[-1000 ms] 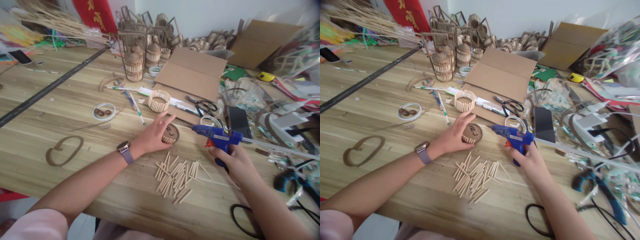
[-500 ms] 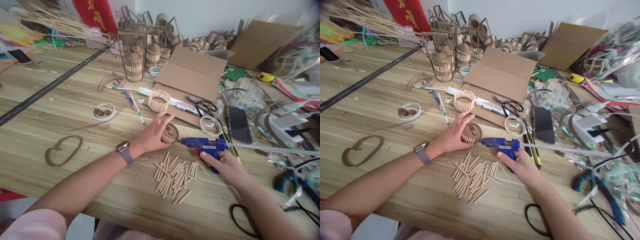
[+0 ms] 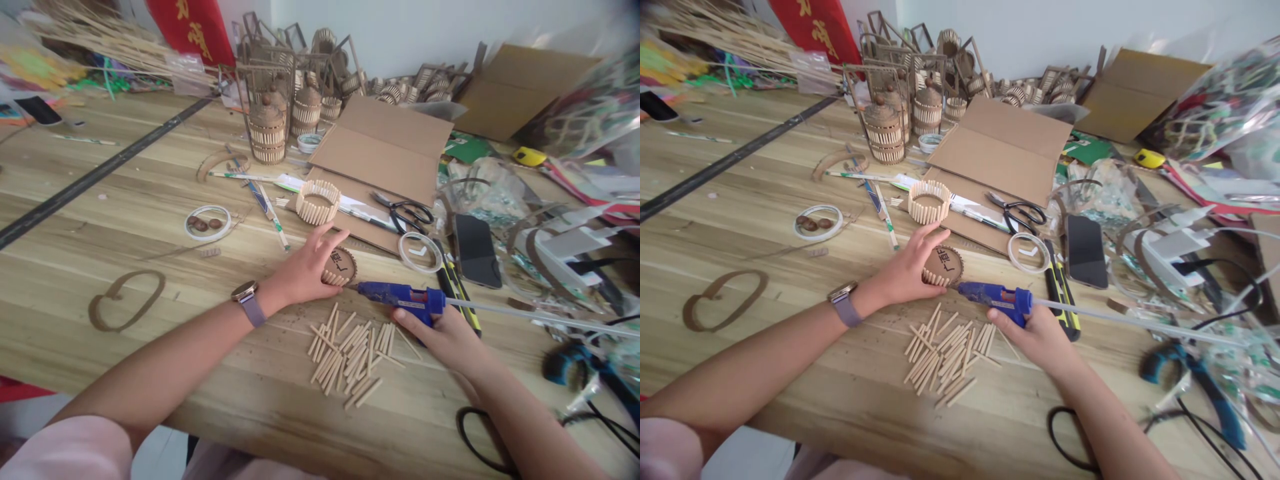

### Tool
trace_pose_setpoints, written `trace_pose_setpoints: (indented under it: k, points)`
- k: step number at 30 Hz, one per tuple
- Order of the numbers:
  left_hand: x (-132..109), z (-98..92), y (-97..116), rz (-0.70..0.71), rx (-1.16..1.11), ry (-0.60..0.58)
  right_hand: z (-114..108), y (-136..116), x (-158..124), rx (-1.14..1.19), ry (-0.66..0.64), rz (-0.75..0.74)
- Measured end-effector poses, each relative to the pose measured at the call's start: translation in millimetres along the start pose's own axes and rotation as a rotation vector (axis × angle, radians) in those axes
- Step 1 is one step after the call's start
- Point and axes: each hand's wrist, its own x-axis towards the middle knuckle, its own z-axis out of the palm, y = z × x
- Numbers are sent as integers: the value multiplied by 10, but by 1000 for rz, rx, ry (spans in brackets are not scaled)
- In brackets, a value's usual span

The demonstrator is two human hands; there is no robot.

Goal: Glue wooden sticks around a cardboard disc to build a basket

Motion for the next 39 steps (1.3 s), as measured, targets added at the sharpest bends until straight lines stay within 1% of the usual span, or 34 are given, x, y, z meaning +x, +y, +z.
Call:
trace_pose_setpoints:
  k: [9, 20, 26, 34, 39]
  points:
    - [1, -8, -1, 6, -14, -2, 13, -19, -38, -71, -33, 42]
    - [-5, -1, -11, 3, -23, -3, 18, -55, -48, -99, -16, -37]
    - [0, -1, -10, 8, -17, -1, 39, -27, -57, -109, -20, -18]
    - [-4, 1, -10, 8, -22, 2, 31, -78, -39, -100, -3, 0]
    - [-5, 0, -10, 8, -22, 1, 36, -38, -47, -112, -8, -12]
